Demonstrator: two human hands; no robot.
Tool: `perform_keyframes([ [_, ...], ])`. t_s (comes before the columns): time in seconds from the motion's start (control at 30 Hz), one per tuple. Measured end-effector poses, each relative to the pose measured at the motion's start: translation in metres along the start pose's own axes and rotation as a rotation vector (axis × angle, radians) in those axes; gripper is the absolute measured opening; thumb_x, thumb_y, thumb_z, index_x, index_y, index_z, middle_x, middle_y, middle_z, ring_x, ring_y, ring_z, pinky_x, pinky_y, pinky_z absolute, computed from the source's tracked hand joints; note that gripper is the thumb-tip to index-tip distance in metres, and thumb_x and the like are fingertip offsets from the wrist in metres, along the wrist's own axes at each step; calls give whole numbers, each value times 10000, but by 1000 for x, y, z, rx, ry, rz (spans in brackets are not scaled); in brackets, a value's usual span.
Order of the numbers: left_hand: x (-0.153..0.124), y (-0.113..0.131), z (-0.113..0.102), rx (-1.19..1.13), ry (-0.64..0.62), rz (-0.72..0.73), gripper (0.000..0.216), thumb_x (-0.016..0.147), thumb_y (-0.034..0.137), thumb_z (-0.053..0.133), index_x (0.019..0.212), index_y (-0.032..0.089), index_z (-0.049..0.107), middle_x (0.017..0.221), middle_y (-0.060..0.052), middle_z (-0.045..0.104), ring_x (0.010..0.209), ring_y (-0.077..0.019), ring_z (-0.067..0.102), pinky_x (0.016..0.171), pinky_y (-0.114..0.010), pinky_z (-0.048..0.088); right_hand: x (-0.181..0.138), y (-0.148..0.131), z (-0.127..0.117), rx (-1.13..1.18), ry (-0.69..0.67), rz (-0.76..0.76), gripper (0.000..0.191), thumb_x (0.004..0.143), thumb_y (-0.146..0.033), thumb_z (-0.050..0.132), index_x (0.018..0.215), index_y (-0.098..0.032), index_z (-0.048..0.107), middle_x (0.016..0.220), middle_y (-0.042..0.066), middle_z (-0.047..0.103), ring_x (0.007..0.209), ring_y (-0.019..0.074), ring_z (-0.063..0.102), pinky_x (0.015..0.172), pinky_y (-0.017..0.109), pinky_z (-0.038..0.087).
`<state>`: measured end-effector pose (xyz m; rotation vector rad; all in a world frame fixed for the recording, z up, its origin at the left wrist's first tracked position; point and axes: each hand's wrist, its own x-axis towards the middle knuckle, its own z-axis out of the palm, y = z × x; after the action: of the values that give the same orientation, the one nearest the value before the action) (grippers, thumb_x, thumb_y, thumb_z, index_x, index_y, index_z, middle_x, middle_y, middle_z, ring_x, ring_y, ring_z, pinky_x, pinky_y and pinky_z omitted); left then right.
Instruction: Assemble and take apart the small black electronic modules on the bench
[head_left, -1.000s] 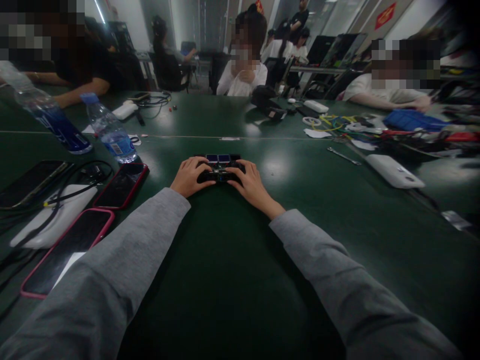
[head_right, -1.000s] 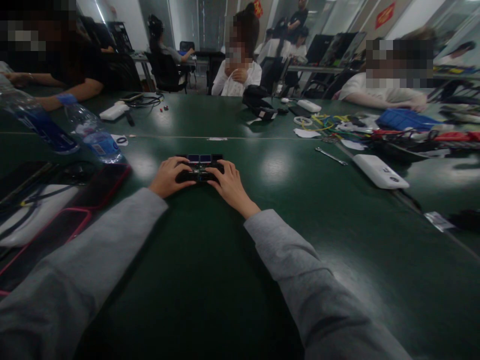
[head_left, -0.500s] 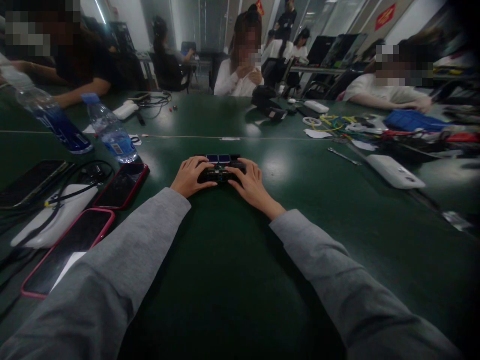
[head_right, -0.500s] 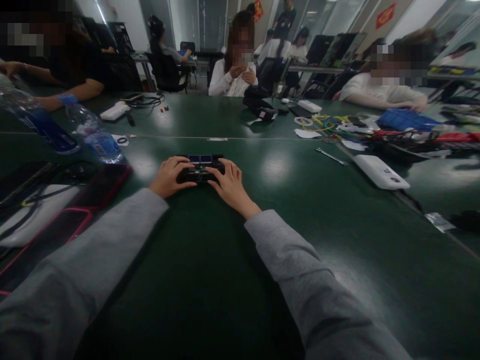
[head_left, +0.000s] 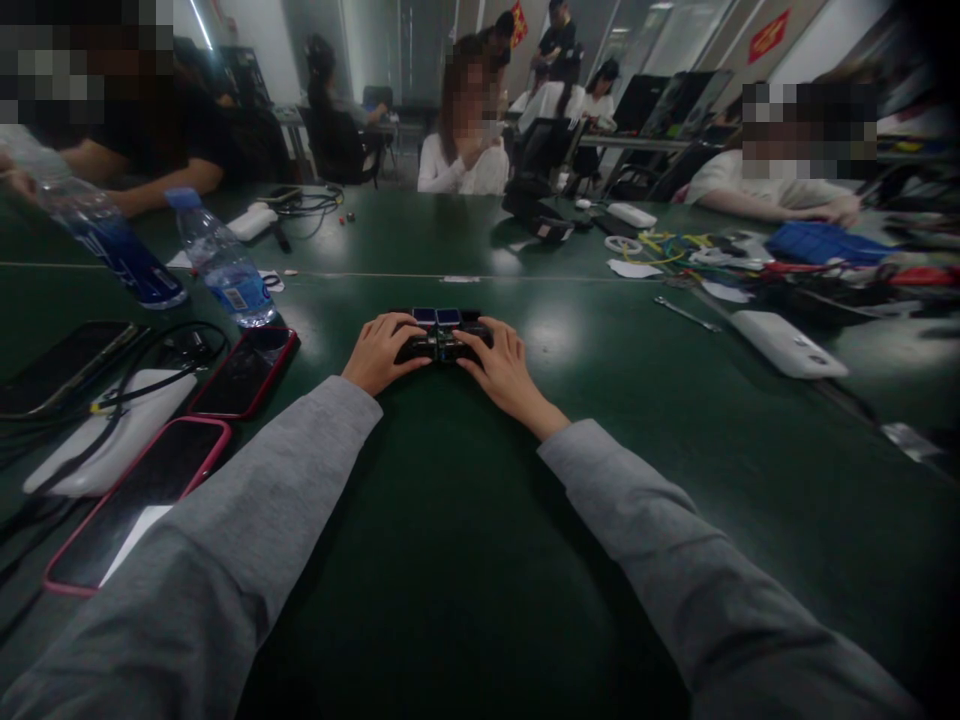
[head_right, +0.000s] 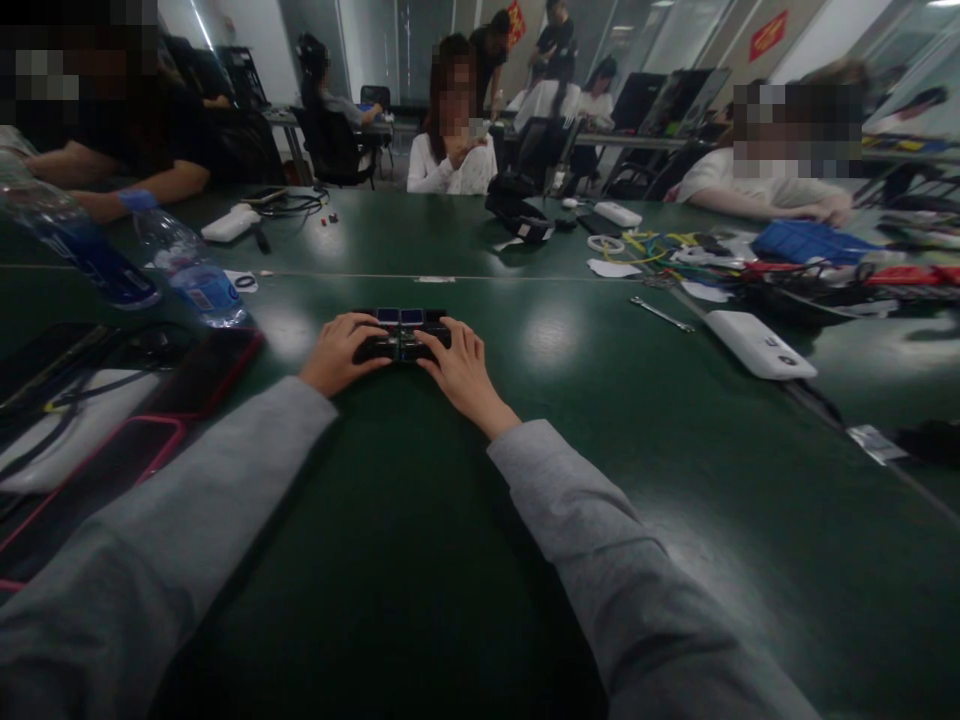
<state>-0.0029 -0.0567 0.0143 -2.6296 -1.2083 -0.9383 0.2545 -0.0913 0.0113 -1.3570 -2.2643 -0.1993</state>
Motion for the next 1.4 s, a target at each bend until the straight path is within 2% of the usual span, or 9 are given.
perform_keyframes([
  [0.23, 0, 2, -3, -20, 21, -17, 592, 810, 602, 681, 1284, 277, 542, 1312, -109, 559, 1223, -322, 507, 990, -504, 414, -1, 0, -1, 25, -17, -36, 542, 968, -393, 580, 1453, -357, 340, 1479, 106, 290, 1369, 358, 301, 1056, 559, 384],
  [0.4, -1, 0, -4, -50, 86, -77, 597, 788, 625, 692, 1256, 278, 563, 1290, -98, 571, 1191, -311, 521, 981, -489, 425, -1, 3, 1, 57, 1, -12, 615, 945, -414, 614, 1473, -361, 303, 1478, 104, 288, 1369, 360, 304, 1046, 565, 400],
  [0.77, -1, -7, -2, -70, 79, -98, 532, 809, 616, 673, 1204, 267, 603, 1265, -94, 577, 1161, -298, 525, 961, -491, 448, -1, 5, 1, 92, -4, -21, 499, 972, -369, 561, 1433, -362, 367, 1475, 100, 292, 1365, 358, 312, 1034, 567, 407],
  [1.0, -1, 1, -5, -16, 21, -21, 356, 829, 471, 719, 1110, 267, 639, 1282, -90, 580, 1226, -313, 494, 974, -518, 431, 0, 3, 2, 43, -2, -37, 481, 988, -305, 517, 1444, -300, 363, 1472, 116, 307, 1369, 335, 314, 1053, 536, 410],
  [1.13, -1, 2, -5, -4, 17, -19, 349, 832, 460, 718, 1106, 259, 636, 1275, -94, 586, 1218, -317, 499, 958, -521, 436, 0, 4, 4, 37, 29, -42, 425, 991, -294, 527, 1400, -270, 414, 1453, 126, 332, 1349, 326, 338, 1045, 518, 419],
  [1.4, -1, 4, -3, 22, 24, 6, 351, 843, 471, 705, 1102, 246, 629, 1266, -93, 600, 1214, -304, 513, 967, -494, 427, 1, 4, 6, 54, 46, -28, 351, 999, -311, 520, 1344, -289, 458, 1434, 125, 361, 1336, 343, 359, 1027, 548, 422],
])
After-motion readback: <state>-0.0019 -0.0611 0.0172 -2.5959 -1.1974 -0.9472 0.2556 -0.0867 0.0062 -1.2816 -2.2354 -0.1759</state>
